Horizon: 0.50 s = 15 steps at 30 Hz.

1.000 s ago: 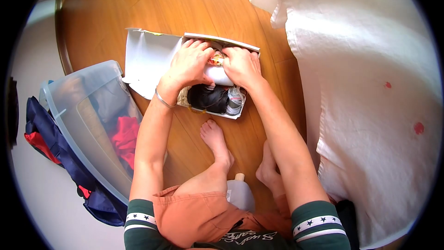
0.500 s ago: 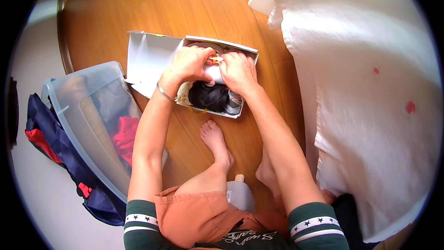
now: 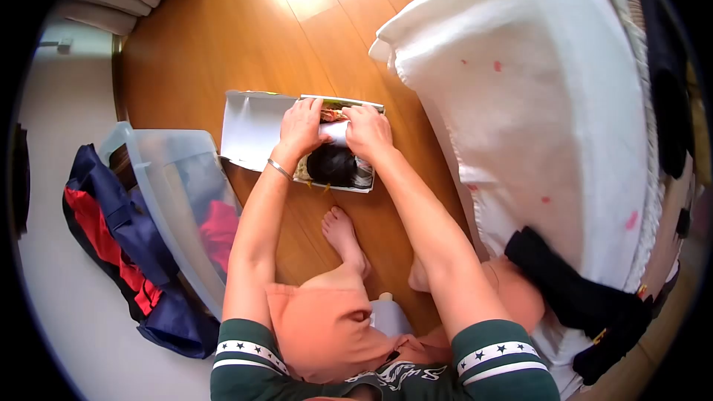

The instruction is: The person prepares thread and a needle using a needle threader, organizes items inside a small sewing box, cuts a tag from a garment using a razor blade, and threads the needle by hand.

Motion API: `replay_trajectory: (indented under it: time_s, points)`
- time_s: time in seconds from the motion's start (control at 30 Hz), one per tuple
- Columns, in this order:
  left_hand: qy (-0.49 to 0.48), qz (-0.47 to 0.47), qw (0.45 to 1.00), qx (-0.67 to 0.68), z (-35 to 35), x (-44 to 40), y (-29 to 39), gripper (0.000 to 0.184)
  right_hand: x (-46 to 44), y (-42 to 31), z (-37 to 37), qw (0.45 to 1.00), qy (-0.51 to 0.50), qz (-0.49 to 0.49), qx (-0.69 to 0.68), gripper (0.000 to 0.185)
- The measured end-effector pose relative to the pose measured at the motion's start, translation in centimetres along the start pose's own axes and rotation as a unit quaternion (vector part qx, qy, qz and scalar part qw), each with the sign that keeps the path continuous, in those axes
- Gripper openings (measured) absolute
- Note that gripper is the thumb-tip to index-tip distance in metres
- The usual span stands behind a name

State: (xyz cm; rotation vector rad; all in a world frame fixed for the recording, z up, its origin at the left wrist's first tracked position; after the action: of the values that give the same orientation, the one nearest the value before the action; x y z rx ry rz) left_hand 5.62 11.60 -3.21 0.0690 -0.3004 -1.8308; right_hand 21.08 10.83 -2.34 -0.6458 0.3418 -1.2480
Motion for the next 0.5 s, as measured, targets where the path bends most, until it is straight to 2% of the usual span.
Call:
replay_trajectory:
  time_s: [0.07,0.1,0.23,0.3,0.33,0.4,0.5]
  points:
    - [-0.046,0.035,0.998,0.017,2.2,1.0,0.9,0.07,1.2,-0.1,0.7,0.997,0.066,-0.012,-0.03,0.019]
    - [-0.025,0.027,0.999,0.034,2.7,2.0,1.0,0.067,2.1,-0.1,1.9,0.991,0.044,-0.115,-0.047,0.016]
    - [-0.077,0.043,0.994,0.063,2.2,7.5,2.7,0.068,7.7,-0.1,1.6,0.992,0.089,-0.081,-0.024,0.016]
    - [-0.048,-0.035,0.998,0.017,2.8,7.6,1.8,0.067,7.0,3.6,1.9,0.969,0.07,-0.21,-0.11,0.022]
    - [-0.038,-0.054,0.998,0.024,1.9,8.2,1.5,0.063,7.7,4.1,1.4,0.967,0.081,-0.215,-0.107,0.029]
    - [-0.042,-0.068,0.996,0.032,0.6,9.3,1.4,0.064,8.8,4.6,0.4,0.969,0.062,-0.232,-0.059,0.027]
    - [-0.047,-0.07,0.994,0.062,-1.0,9.5,1.7,0.07,9.4,4.5,-0.7,0.974,0.045,-0.21,-0.074,0.02]
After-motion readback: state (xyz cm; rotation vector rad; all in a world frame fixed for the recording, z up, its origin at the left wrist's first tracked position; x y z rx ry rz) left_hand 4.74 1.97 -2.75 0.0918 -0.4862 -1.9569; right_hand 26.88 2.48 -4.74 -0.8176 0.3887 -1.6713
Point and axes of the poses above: each hand's wrist, its own x-axis away from the middle knuckle, its own z-axis out of the back of the hand, y = z × x, the point moved 2 cm from there along -x, towards the middle knuckle, and after that the axes turned 2 degrees about -y, right-handed, at the moved point
